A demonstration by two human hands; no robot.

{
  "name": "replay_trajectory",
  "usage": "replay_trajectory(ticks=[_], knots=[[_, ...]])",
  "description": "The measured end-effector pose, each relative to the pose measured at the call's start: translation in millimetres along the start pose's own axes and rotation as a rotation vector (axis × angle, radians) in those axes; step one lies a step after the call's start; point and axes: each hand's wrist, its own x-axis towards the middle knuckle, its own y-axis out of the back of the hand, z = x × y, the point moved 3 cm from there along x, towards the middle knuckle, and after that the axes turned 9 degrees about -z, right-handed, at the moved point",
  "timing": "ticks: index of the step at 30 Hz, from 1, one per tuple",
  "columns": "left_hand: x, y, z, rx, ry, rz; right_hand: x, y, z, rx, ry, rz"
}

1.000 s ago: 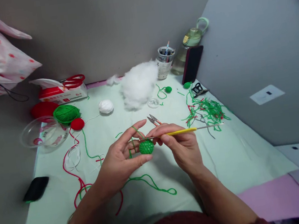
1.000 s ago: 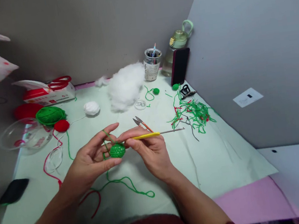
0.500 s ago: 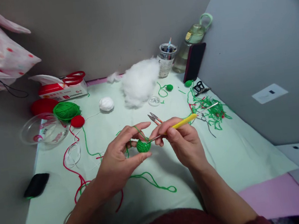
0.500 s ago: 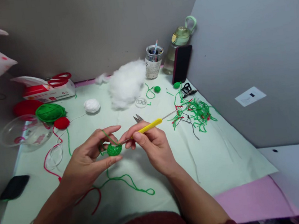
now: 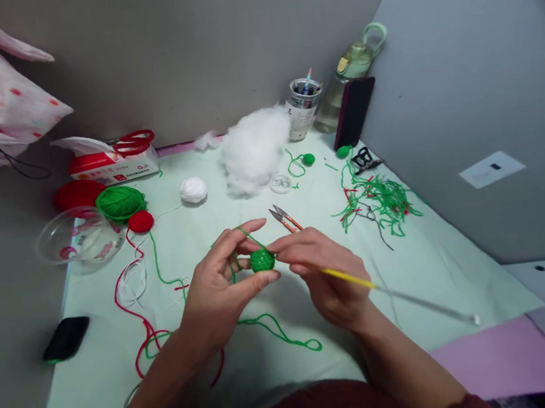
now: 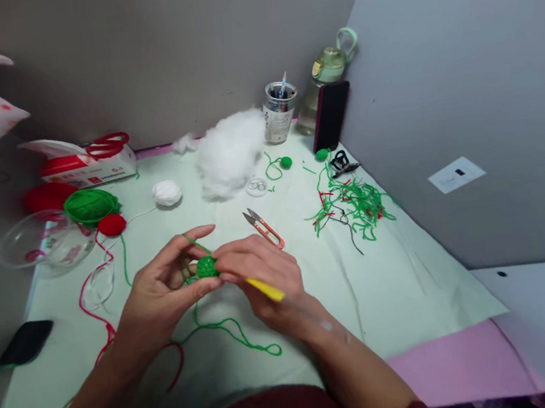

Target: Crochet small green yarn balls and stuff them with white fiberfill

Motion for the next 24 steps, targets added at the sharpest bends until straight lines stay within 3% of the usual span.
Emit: replay_trajectory(ticks=[5,8,13,18,24], knots=[[-8.6,-17.8,-3.0,-0.202,-0.018,0.061,-8.1,-5.3,-13.7,-0.529,0.074,-0.001],[-11.5,-26.8,-3.2,-0.475,0.092,-0.013,-12.7,-4.3,-17.7,-0.563,0.119,0.066],[-5.7,-22.2,-2.8,-0.748,0.208,-0.159,-7.6,-0.4,-4.6,-0.048,-0.022,0.148],[0.6,-0.8,-3.4,-0.621,0.15,-0.12,-3.0,6.1,8.8,0.348,-0.199,0.195],[2.4,5.1,-1.2,-0.584,0.115,-0.215,-2.8,9.8,22.1,0.709,-0.433,0.213]])
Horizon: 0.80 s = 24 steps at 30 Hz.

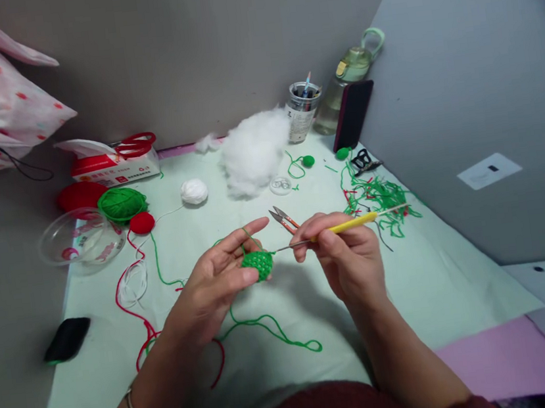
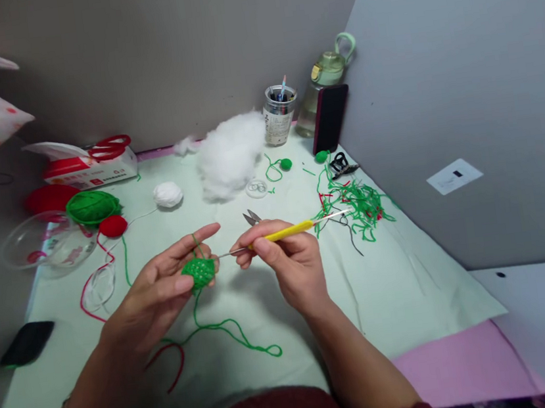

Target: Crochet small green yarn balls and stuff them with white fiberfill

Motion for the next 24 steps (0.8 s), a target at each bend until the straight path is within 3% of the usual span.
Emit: replay_trajectory(ticks=[7,10,18,24], knots=[[1.6,-2.1,-3.3,-0.068,0.041,-0.099,3.4,-2.3,2.8,0.19,-0.145,0.035],[1.6,-0.9,-4.5,-0.006,0.006,-0.065,0.9,-4.9,5.2,0.187,-0.146,0.013],[1.7,-2.0,-10.0,0.129,-0.038,0.007,-6.0,-10.4,10.9,-0.12,-0.011,-0.019],[-0.1,-0.7,-8.2,0.245,-0.021,0.093,-6.1,-10.2,14.9,0.006,-0.084,0.002]])
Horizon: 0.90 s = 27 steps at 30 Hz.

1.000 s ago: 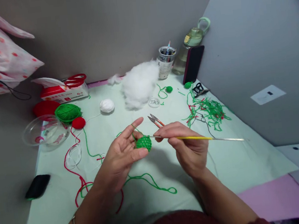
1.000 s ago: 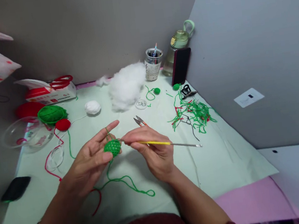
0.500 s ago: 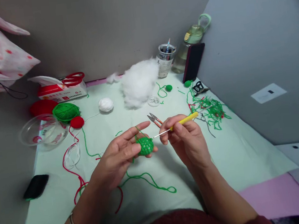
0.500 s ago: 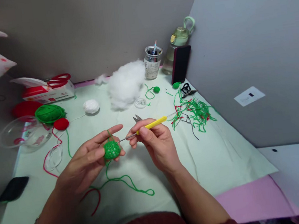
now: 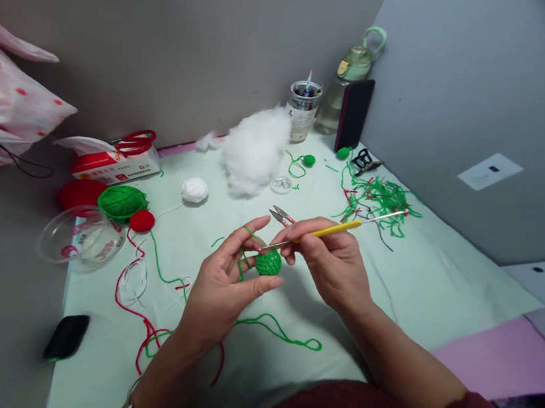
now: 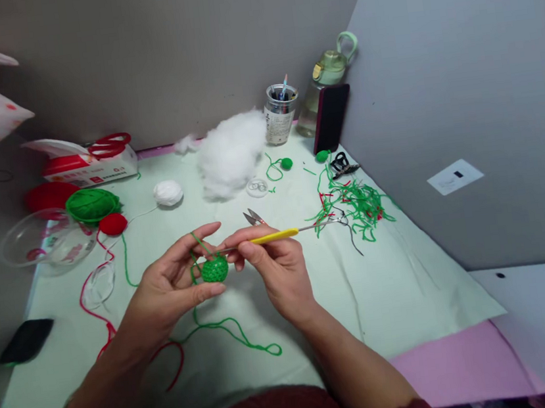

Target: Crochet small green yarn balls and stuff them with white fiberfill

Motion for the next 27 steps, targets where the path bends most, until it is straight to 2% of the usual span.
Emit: replay_trajectory(ticks=[4,10,16,23,27], knots=[[-0.5,0.6,1.9,0.01,0.003,0.014,1.6,-0.2,0.7,0.044,-0.045,-0.008],[0.4,4.2,2.1,-0.028,-0.027,-0.017,1.6,2.0,-7.1,-0.057,0.063,0.07],[0.4,2.0,3.6,-0.074,0.015,-0.034,2.4,9.1,-14.7,-0.072,0.078,0.15],[-0.9,1.0,5.2,-0.088,0.022,-0.03,1.2,6.0,-15.8,-0.046,0.054,0.062],[-0.5,0.5,5.3,-0.09,0.017,-0.035,0.9,5.0,-15.4,-0.064,0.065,0.056]])
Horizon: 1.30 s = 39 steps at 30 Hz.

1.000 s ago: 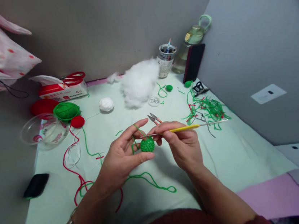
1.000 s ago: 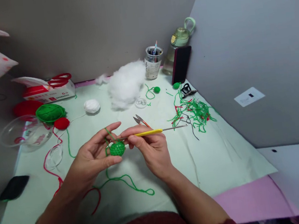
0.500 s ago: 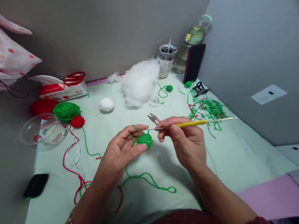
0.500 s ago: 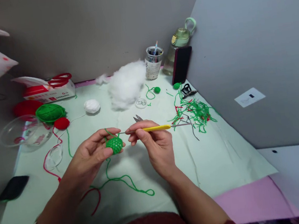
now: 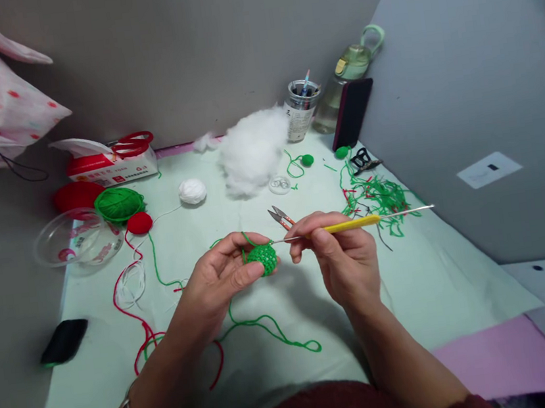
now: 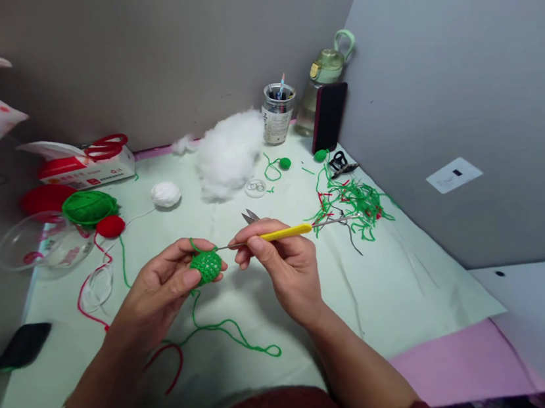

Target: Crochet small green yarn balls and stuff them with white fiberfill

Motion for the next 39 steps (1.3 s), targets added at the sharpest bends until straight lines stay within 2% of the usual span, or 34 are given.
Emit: replay_trajectory(ticks=[11,18,23,28,33,39], knots=[[1.5,1.2,-1.3,-0.015,0.005,-0.026,-0.4,-0.6,0.6,-0.002,0.004,-0.004],[3.4,-2.4,-7.5,-0.016,-0.027,-0.11,-1.7,-6.6,6.6,-0.016,-0.002,-0.037],[4.0,0.1,-7.8,0.024,-0.058,-0.018,-2.6,-7.1,9.2,-0.101,0.003,-0.056],[1.9,1.4,-2.9,0.204,-0.096,0.081,-2.0,-6.0,13.3,0.034,-0.045,-0.056],[-0.1,1.0,-0.7,0.311,-0.086,0.082,0.3,-6.4,13.7,0.103,-0.108,-0.058],[0.1,1.7,-0.2,0.419,-0.097,0.084,-0.2,-2.6,10.8,0.085,-0.089,-0.141]])
